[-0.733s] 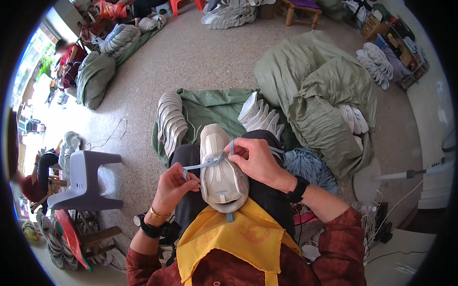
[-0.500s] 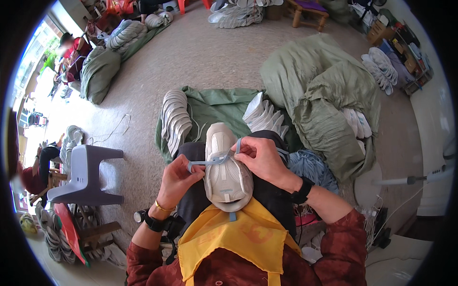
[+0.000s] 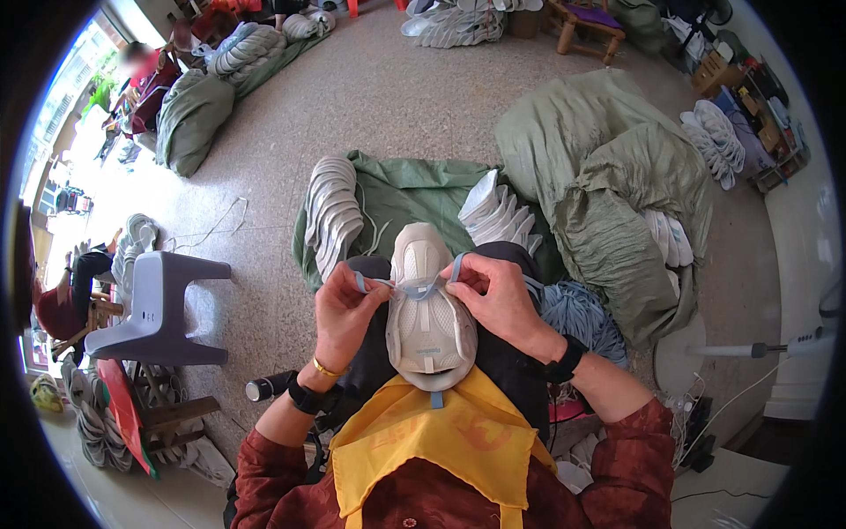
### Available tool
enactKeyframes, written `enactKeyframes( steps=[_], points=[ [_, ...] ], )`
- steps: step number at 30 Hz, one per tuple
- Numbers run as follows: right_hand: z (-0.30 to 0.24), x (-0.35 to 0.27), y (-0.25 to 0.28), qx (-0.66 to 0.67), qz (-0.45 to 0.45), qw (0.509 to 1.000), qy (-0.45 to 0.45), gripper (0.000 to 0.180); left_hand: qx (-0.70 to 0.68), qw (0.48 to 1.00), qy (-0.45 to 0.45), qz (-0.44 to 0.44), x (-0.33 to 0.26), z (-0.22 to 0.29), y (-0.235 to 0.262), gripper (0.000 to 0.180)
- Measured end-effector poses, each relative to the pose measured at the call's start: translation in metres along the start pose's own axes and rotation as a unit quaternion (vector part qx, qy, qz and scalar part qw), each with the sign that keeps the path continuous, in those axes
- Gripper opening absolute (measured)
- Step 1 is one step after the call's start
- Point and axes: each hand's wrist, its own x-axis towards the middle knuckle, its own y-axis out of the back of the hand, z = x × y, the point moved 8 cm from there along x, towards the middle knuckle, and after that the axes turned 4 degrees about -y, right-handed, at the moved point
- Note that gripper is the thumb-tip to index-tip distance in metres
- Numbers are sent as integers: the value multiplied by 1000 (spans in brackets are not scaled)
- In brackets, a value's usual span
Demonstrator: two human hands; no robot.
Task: Insert and thread laces through the eyelets of a shoe.
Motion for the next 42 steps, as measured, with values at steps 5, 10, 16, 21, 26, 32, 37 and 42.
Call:
enactKeyframes(
  steps=[5,10,16,21,26,32,37,42],
  points=[
    [-3,-2,0,-4,7,1000,5,14,69,997,-40,18,-1,1,4,33],
    [-2,-3,2,-2,39,999,33,13,165,985,-55,9,-10,25,-9,31],
    [-8,-3,3,-13,46,998,50,12,220,972,-79,34,-14,29,-17,29],
    [-9,-3,2,-40,35,998,31,13,194,975,-83,68,-15,11,-12,28],
    [-11,-5,6,-40,47,998,32,12,204,971,-89,81,-18,10,-16,27],
    [-12,-4,6,-55,41,997,42,13,207,973,-73,72,-18,13,-21,28],
    [-15,-2,10,-79,40,994,62,14,268,957,-79,71,-16,15,-22,29],
    [-29,-7,16,-176,95,972,122,14,288,947,-112,88,-14,20,-23,33]
  ],
)
